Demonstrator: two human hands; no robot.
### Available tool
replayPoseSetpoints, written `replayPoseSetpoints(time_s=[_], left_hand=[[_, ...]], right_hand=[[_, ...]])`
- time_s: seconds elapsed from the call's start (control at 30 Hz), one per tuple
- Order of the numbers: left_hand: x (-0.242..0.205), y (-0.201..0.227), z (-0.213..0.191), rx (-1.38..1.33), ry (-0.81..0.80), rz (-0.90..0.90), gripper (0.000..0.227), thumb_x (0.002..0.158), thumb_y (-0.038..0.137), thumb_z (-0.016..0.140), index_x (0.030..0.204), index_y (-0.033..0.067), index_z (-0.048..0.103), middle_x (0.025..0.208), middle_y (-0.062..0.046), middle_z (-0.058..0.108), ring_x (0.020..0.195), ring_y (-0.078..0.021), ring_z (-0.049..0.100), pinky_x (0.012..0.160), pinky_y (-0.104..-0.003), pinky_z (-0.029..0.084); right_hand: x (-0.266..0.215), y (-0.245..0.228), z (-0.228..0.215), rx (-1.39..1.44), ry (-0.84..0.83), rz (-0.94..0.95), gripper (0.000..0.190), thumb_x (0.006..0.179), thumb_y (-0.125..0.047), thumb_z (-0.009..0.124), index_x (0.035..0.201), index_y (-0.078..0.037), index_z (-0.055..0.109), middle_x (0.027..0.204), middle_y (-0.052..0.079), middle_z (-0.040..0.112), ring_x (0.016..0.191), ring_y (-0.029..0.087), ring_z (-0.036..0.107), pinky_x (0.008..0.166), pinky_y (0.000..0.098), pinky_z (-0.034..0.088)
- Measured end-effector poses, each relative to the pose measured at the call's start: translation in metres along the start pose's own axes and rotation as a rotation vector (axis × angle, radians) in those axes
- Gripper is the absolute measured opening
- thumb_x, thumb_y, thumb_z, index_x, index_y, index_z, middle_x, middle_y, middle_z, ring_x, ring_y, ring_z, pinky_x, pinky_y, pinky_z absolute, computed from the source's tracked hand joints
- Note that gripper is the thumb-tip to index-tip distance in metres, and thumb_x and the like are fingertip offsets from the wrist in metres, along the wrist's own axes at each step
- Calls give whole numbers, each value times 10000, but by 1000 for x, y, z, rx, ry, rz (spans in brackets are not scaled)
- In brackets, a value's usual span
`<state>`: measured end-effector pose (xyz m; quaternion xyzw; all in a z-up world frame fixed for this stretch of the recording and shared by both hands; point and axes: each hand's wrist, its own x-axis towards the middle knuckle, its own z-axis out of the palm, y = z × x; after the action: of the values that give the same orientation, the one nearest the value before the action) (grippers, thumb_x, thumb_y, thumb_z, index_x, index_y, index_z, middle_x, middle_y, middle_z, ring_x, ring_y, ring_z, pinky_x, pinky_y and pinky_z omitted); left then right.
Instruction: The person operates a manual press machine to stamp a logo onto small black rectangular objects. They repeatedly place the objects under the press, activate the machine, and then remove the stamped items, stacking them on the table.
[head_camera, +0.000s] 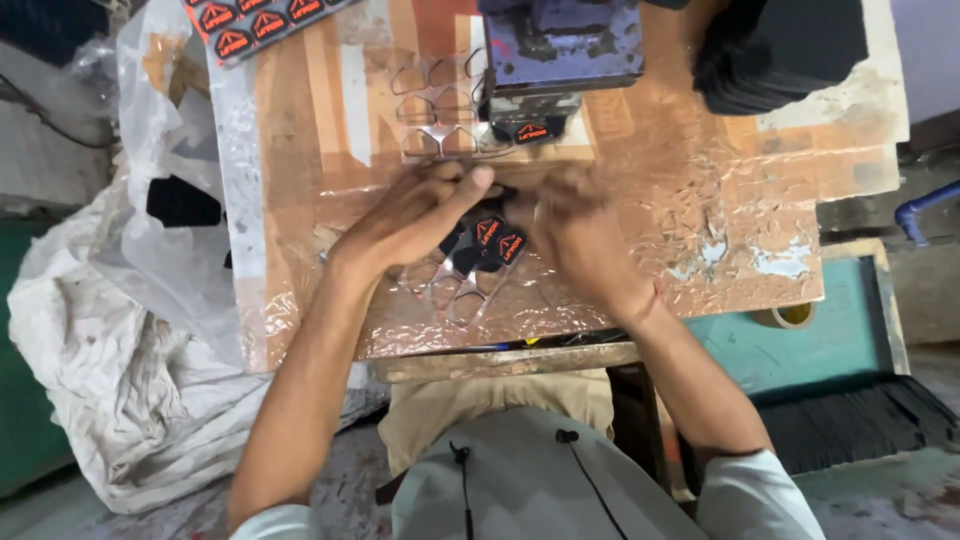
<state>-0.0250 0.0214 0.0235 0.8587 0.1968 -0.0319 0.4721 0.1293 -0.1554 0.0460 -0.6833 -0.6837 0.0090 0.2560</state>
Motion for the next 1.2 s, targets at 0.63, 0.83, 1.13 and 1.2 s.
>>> replayPoseSetpoints(time_s=[0.63,0.83,1.13,1.2], left_hand=[[-93,-55,-8,337,720,156,370,881,87,709,1248,116,675,1395,-86,627,1224,-326,600,1010,-479,447],[-70,-24,10,286,759,146,393,984,171,701,1376,189,681,1334,-41,668,1277,-274,618,1119,-474,473],[64,-11,42,770,601,568,554,839,175,681,1386,100,640,1283,-54,602,1197,-263,522,944,-477,440],[69,-18,38,717,677,579,424,871,133,683,1292,101,726,1180,-14,617,1132,-232,570,908,-469,484]], right_hand=[[-160,96,-62,545,302,961,258,1046,-70,734,1280,27,684,821,51,635,614,76,572,497,229,427],[-159,113,-46,525,423,904,296,1074,-104,734,1320,49,671,930,-4,679,707,30,584,559,198,467],[-190,128,-99,409,475,1034,249,1037,-104,726,1222,59,687,773,29,651,614,92,557,510,258,428],[-182,119,-110,-263,301,782,358,985,-148,811,1289,19,723,913,168,729,757,219,697,681,344,549]])
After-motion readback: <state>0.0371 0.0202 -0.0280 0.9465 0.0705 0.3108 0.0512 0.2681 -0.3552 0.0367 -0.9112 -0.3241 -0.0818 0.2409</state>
